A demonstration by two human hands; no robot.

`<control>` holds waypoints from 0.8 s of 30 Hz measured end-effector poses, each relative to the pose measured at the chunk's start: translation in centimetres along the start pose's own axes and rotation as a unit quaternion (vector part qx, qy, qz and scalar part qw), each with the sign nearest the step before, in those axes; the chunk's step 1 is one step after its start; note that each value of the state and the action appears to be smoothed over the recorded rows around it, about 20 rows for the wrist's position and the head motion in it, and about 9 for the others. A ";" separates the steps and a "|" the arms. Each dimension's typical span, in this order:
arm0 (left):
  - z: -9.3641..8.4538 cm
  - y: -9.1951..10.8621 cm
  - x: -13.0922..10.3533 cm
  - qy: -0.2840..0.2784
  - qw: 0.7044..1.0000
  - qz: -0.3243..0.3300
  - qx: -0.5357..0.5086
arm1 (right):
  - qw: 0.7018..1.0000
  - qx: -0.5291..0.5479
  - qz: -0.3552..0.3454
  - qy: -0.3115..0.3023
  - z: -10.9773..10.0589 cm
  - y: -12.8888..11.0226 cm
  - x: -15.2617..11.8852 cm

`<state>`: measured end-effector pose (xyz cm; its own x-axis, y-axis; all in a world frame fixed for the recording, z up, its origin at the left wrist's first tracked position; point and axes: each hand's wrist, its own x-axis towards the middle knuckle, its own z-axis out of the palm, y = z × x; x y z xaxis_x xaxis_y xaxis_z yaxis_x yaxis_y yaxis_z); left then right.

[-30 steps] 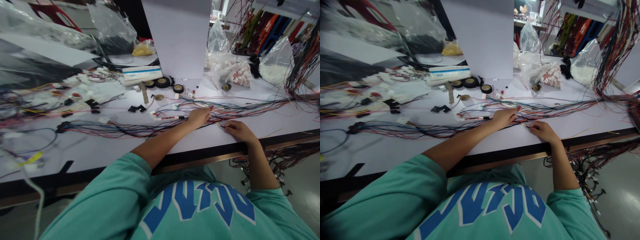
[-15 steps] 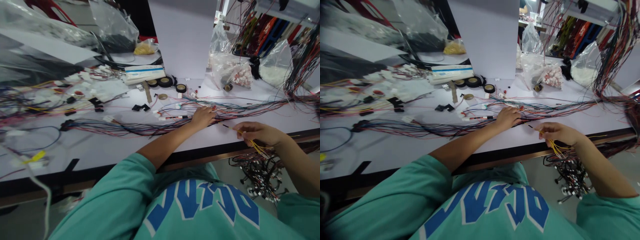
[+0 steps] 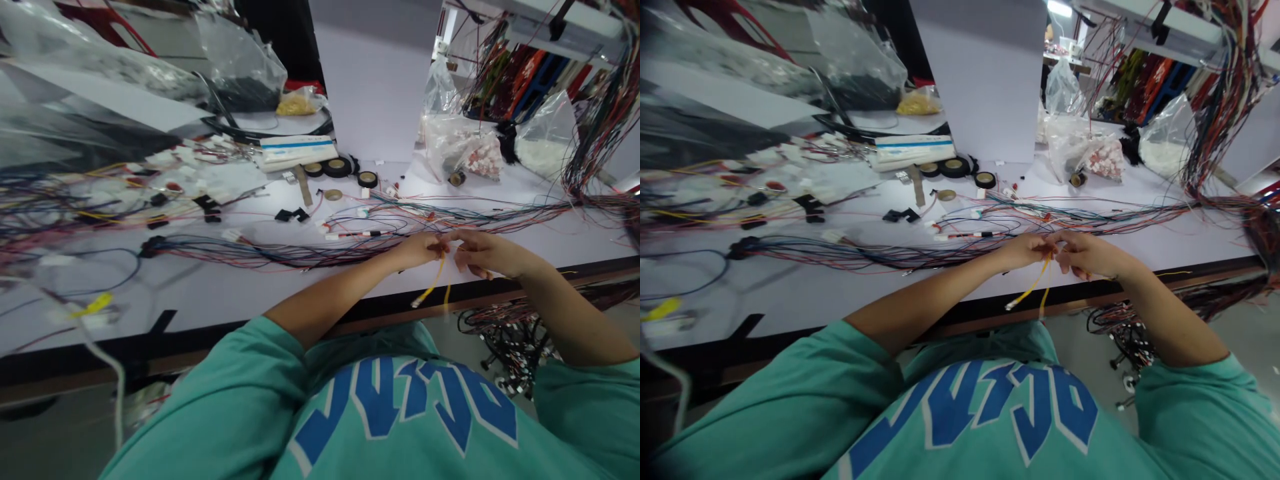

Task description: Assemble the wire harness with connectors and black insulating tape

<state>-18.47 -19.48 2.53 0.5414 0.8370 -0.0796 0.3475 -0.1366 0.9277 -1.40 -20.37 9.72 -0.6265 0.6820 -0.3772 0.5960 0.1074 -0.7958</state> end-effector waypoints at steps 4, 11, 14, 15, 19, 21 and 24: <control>0.2 -1.0 -0.1 -0.019 0.996 -0.038 -0.076 | 0.980 -0.178 0.033 0.079 -1.8 0.1 -0.4; 0.5 -1.4 -0.2 0.000 0.996 -0.040 -0.082 | 0.832 -0.493 -0.012 0.254 -2.3 0.4 0.8; 0.7 -1.8 -0.2 0.017 0.994 -0.052 -0.099 | 0.792 -0.545 -0.045 0.271 -2.4 -0.1 1.2; 0.7 -1.8 -0.2 0.019 0.992 -0.059 -0.108 | 0.783 -0.556 -0.055 0.273 -2.6 -0.3 1.2; 0.6 -1.7 -0.3 0.030 0.988 -0.086 -0.125 | 0.744 -0.598 -0.069 0.290 -3.8 -1.3 0.8; 0.6 -1.5 -0.4 0.038 0.986 -0.091 -0.134 | 0.725 -0.616 -0.054 0.302 -4.3 -1.8 0.5; 0.5 -1.1 -0.5 0.048 0.981 -0.099 -0.159 | 0.710 -0.629 -0.046 0.314 -4.6 -2.2 0.4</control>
<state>-18.75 -20.07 1.34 0.4069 0.8789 -0.2488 0.1736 0.1930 0.9657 -0.71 -17.02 13.50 -0.5800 0.7761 0.2477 0.7910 0.4638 0.3989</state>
